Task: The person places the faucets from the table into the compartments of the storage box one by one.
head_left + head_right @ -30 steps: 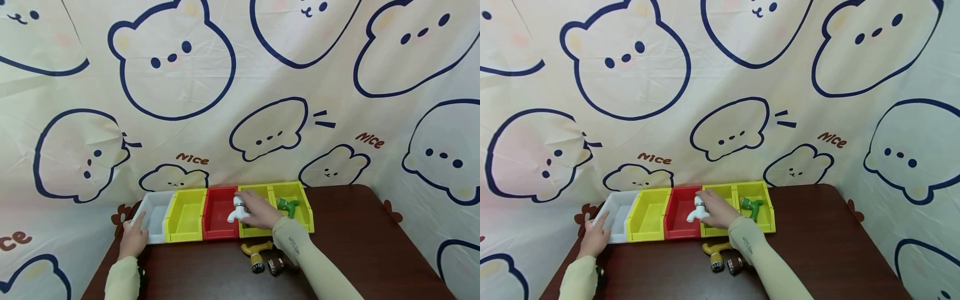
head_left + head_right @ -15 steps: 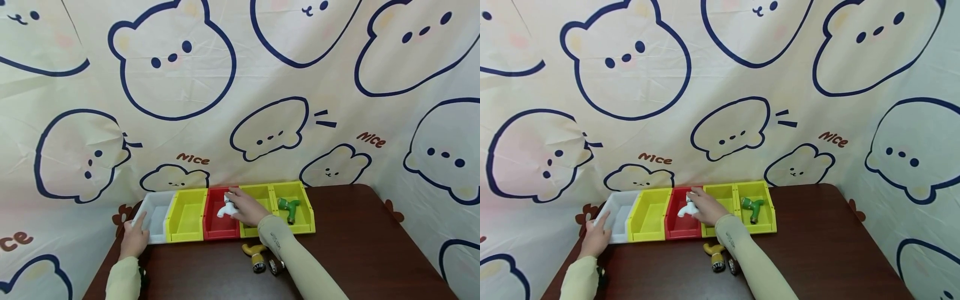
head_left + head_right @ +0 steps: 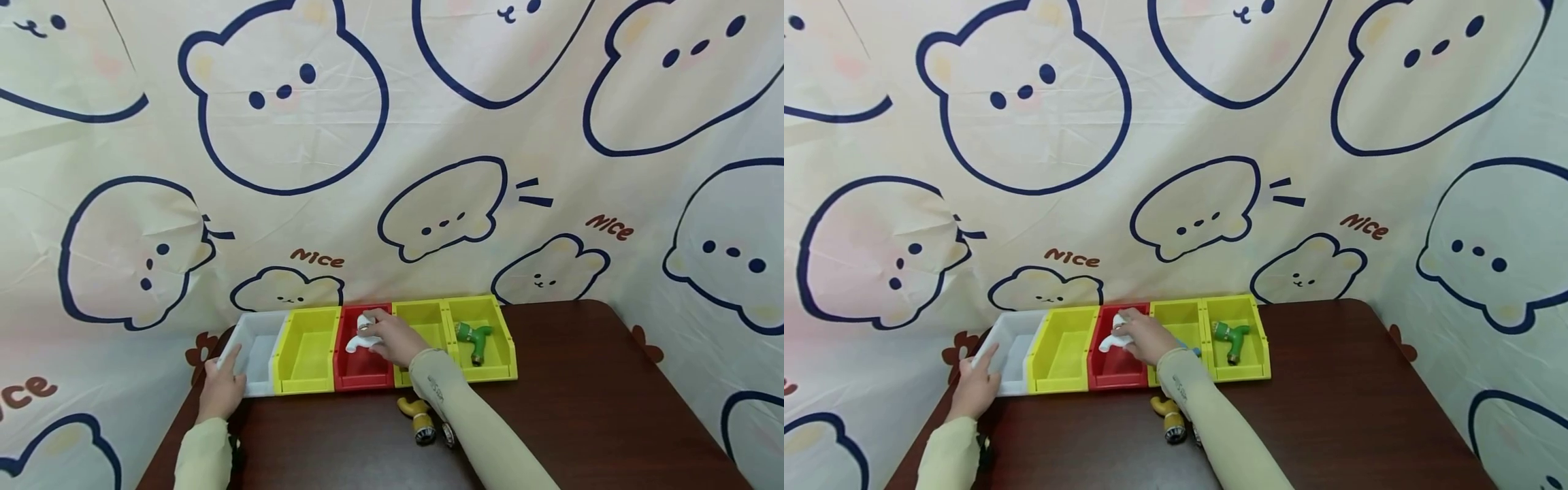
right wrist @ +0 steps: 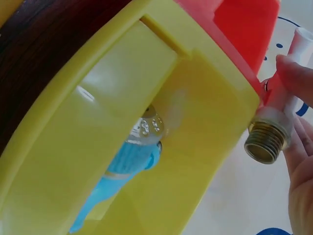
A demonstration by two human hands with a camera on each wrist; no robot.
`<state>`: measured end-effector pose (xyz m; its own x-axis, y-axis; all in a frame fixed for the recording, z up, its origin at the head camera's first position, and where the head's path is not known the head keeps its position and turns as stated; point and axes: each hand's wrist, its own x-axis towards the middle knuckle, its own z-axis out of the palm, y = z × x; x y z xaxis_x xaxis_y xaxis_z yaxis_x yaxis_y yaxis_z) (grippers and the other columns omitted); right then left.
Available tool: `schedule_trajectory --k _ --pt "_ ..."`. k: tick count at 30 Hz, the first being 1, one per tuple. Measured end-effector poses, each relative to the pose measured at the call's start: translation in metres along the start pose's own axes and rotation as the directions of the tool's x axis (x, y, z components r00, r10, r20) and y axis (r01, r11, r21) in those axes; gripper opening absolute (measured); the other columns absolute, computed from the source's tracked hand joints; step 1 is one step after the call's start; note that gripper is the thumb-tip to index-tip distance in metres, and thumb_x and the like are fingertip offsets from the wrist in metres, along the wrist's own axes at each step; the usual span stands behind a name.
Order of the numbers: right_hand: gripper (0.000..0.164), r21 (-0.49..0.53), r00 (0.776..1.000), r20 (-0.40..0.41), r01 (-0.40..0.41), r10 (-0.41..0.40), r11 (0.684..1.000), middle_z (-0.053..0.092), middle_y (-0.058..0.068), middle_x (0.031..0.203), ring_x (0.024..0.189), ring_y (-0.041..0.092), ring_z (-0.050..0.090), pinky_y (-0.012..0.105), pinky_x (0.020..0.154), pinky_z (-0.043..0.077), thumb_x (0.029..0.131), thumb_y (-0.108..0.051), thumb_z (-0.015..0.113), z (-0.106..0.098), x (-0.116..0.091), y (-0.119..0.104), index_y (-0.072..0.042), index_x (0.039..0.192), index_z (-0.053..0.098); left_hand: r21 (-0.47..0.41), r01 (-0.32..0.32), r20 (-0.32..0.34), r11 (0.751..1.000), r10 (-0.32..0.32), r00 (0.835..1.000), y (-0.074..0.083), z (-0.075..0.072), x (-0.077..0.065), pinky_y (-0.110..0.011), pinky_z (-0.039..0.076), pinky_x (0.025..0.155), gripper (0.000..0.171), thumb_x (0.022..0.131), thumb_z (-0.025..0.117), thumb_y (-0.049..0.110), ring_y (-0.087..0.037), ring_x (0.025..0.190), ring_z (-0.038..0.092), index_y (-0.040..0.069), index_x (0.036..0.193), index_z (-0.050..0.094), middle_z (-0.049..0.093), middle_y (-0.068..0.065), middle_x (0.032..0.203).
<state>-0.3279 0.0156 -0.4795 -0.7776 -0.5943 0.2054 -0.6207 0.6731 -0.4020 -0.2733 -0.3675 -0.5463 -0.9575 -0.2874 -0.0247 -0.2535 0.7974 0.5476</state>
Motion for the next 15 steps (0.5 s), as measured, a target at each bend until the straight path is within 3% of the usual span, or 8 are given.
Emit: schedule_trajectory --k 11,15 --pt "0.032 -0.194 0.997 0.039 0.080 -0.074 0.978 0.066 -0.002 0.134 0.112 0.013 0.069 0.024 0.097 0.055 0.087 -0.019 0.084 0.007 0.007 -0.004 -0.024 0.118 0.081 -0.012 0.006 0.012 1.000 -0.006 1.000 0.003 0.000 -0.001 -0.066 0.044 0.094 0.068 0.100 0.042 0.006 -0.055 0.115 0.045 0.009 0.165 0.020 0.014 -0.037 0.150" --pt "0.030 -0.277 0.991 0.040 0.134 -0.128 0.951 0.069 -0.005 0.128 0.111 0.009 0.070 0.022 0.096 0.054 0.087 -0.020 0.084 0.012 0.011 -0.005 -0.025 0.116 0.081 -0.007 0.009 0.001 1.000 -0.009 1.000 0.002 0.000 -0.001 -0.065 0.044 0.093 0.068 0.100 0.041 0.006 -0.054 0.114 0.045 0.009 0.165 0.020 0.015 -0.037 0.150"
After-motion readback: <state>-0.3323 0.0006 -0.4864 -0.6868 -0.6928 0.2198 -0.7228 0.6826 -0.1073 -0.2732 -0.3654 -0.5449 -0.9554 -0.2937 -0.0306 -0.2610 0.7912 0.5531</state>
